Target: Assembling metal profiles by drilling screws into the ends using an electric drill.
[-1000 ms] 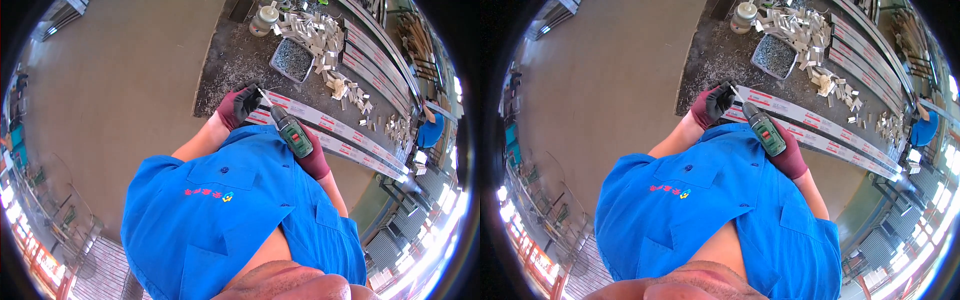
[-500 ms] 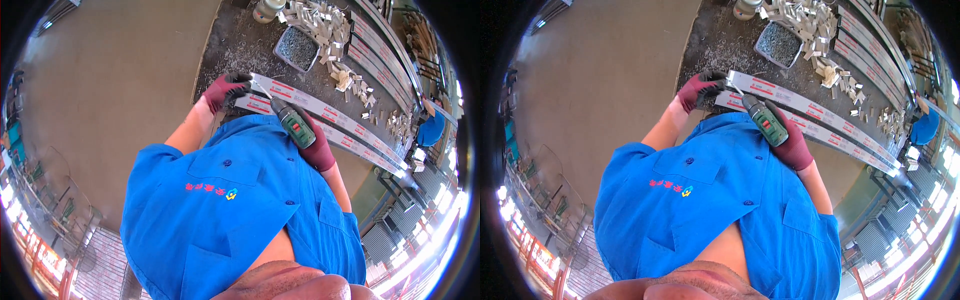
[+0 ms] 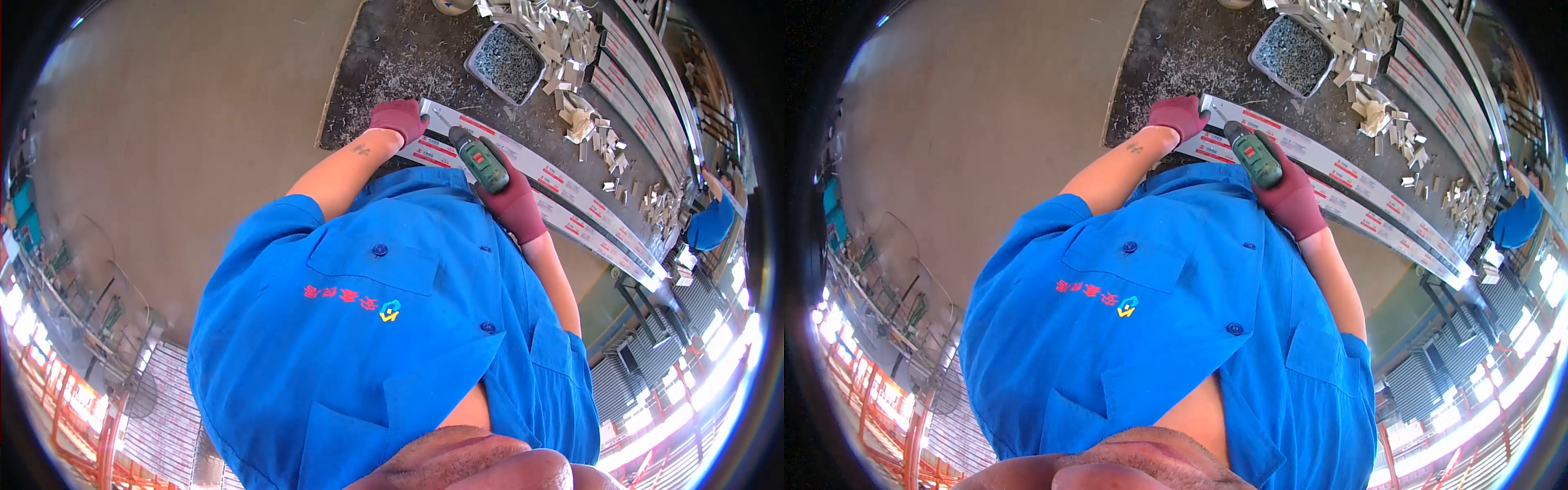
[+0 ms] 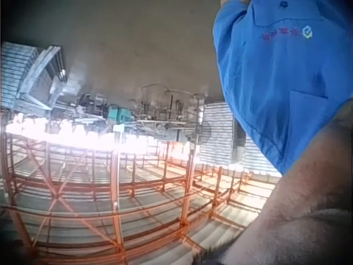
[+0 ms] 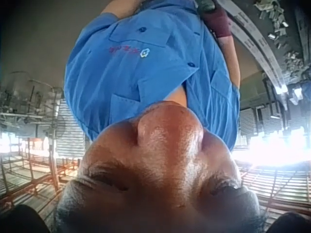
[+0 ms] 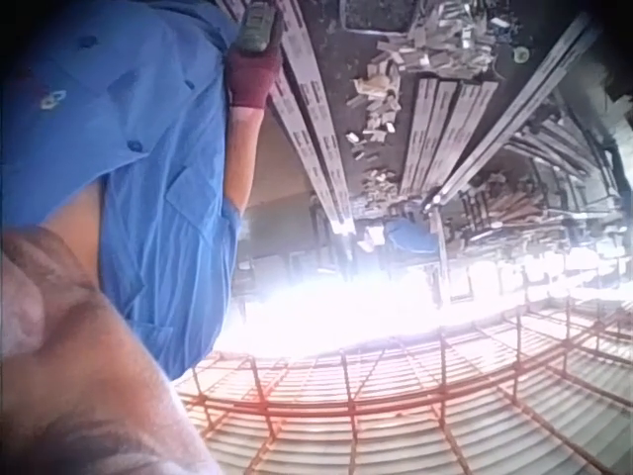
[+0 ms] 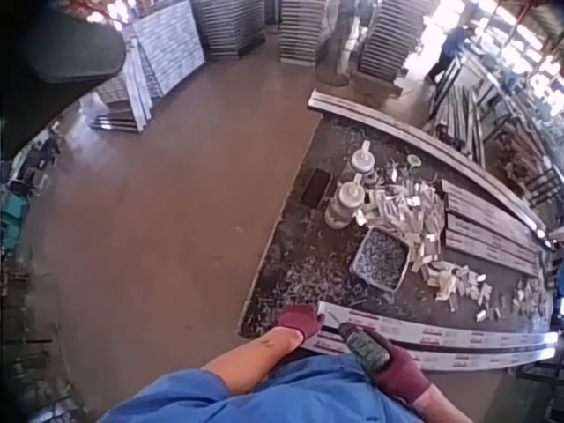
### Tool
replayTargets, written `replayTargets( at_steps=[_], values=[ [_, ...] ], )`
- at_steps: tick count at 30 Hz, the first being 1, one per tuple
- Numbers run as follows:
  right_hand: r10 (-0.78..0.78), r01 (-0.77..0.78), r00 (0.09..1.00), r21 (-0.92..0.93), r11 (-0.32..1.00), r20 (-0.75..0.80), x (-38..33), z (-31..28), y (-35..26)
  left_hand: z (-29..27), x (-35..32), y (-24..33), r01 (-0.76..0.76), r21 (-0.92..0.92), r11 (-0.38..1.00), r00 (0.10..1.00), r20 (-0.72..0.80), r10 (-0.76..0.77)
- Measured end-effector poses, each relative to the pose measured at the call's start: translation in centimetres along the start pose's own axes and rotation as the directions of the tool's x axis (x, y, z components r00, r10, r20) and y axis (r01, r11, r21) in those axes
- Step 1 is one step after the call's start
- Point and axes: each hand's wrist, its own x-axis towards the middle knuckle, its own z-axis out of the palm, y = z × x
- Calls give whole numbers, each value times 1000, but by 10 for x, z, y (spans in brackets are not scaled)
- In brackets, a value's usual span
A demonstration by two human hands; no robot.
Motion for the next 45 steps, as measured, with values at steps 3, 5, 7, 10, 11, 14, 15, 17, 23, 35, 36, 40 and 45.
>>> replayTargets(
  at_steps=[3, 5, 7, 10, 11, 14, 15, 17, 23, 35, 36, 40, 45],
  values=[
    [3, -2, 1000, -15, 1000, 14, 9, 1, 6, 11, 11, -3, 9, 15, 1000, 1000, 27, -9],
    [4, -3, 1000, -20, 1000, 15, 15, 2, 10, 11, 12, 1, 30, 4, 1000, 999, 35, -30],
    [-19, 19, 1000, -9, 1000, 9, 21, 3, 15, 13, 15, 0, 25, 6, 1000, 999, 37, -25],
    [32, -30, 999, -53, 998, 25, 28, 3, 18, 10, 14, 1, 28, 7, 1000, 998, 58, -28],
    [35, -34, 999, -51, 998, 27, 31, 3, 18, 7, 14, 3, 35, 5, 999, 996, 77, -35],
    [21, -19, 1000, -68, 997, 20, 37, 2, 15, 5, 17, 2, 28, 11, 1000, 991, 131, -30],
    [46, -43, 999, -105, 994, 29, 40, 1, 16, 7, 18, 2, 30, 10, 1000, 990, 134, -31],
    [74, -68, 996, -141, 988, 40, 44, -1, 17, 12, 19, 0, 23, -16, 1000, 996, 89, -22],
    [62, -56, 997, -168, 984, 36, 51, 0, 17, 6, 17, 4, 42, -21, 999, 994, 97, -40],
    [71, -57, 996, -226, 973, 56, 58, 1, 18, 16, 23, -2, 58, -62, 996, 995, 87, -52],
    [59, -46, 997, -221, 974, 54, 59, 2, 18, 15, 23, -1, 55, -62, 997, 995, 89, -50],
    [70, -54, 996, -252, 966, 57, 60, 2, 18, 13, 23, -1, 56, -56, 997, 995, 87, -51],
    [52, -35, 997, -279, 960, 54, 65, 3, 15, 6, 20, 2, 63, -72, 995, 993, 102, -56]
  ],
)
